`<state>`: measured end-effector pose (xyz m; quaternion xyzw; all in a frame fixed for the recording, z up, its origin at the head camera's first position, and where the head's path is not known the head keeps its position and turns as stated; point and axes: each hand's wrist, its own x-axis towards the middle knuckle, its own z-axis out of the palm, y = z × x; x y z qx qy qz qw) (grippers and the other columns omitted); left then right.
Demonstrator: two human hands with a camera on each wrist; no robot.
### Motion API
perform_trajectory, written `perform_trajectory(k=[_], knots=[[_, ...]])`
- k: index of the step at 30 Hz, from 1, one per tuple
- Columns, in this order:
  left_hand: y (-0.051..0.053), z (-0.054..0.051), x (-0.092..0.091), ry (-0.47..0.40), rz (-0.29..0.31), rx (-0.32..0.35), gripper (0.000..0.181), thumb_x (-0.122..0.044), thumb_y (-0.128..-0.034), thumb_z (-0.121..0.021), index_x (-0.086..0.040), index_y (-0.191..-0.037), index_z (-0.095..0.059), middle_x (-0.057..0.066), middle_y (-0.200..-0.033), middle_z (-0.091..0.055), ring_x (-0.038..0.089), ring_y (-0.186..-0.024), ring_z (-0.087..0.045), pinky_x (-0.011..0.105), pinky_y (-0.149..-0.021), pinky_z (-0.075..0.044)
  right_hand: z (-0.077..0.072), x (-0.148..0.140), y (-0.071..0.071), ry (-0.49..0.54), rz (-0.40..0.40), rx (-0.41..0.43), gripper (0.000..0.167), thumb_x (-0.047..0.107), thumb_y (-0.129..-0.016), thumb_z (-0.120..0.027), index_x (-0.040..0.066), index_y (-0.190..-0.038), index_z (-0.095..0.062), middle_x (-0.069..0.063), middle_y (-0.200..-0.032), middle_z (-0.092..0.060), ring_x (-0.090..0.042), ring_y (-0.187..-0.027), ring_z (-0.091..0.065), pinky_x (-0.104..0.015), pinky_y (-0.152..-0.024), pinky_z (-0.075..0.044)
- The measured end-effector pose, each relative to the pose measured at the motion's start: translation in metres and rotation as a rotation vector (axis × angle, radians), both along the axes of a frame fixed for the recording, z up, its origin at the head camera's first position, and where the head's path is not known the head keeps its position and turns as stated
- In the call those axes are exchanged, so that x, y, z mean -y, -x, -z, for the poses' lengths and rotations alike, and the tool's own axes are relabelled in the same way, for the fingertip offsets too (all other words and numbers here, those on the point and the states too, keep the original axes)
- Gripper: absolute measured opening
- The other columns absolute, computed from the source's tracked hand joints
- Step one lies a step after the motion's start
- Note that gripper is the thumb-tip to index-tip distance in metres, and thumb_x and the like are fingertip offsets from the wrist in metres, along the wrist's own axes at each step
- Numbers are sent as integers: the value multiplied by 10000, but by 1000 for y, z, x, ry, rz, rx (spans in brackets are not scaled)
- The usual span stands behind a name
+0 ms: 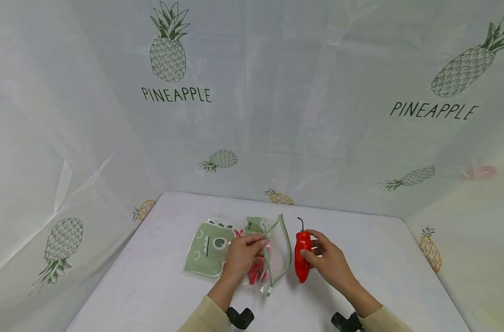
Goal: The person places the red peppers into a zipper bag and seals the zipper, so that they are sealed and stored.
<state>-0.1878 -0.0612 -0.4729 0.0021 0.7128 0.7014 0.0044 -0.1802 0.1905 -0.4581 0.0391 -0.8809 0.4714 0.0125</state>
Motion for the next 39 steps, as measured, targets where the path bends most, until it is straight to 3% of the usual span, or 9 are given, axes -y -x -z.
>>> perform_trajectory(k=[10,24,39], knots=[[-3,-1,-2,42,-20,-6,266,-194,-961,-795,-62,-1191,-802,85,-965,-782,141,-689,-714,282,-665,-660,-2,22,-1,38,-40,49,553,150,-919,-790,133,-1443,-616,-100,-1072,-718,-185,-841,-662,-291,-621,-643],[-4,-2,-4,42,8,0,245,-163,-978,-772,-70,-1203,-798,99,-949,-763,147,-694,-722,295,-677,-663,-1,42,6,61,-66,99,566,182,-914,-792,94,-1443,-614,-116,-1056,-732,-189,-802,-685,-328,-600,-653],[-6,0,-4,32,35,1,303,-203,-968,-788,-71,-1240,-786,82,-949,-770,143,-714,-719,294,-685,-663,6,68,14,21,-79,25,600,196,-920,-809,31,-1451,-583,-142,-1066,-709,-162,-793,-695,-305,-560,-645]])
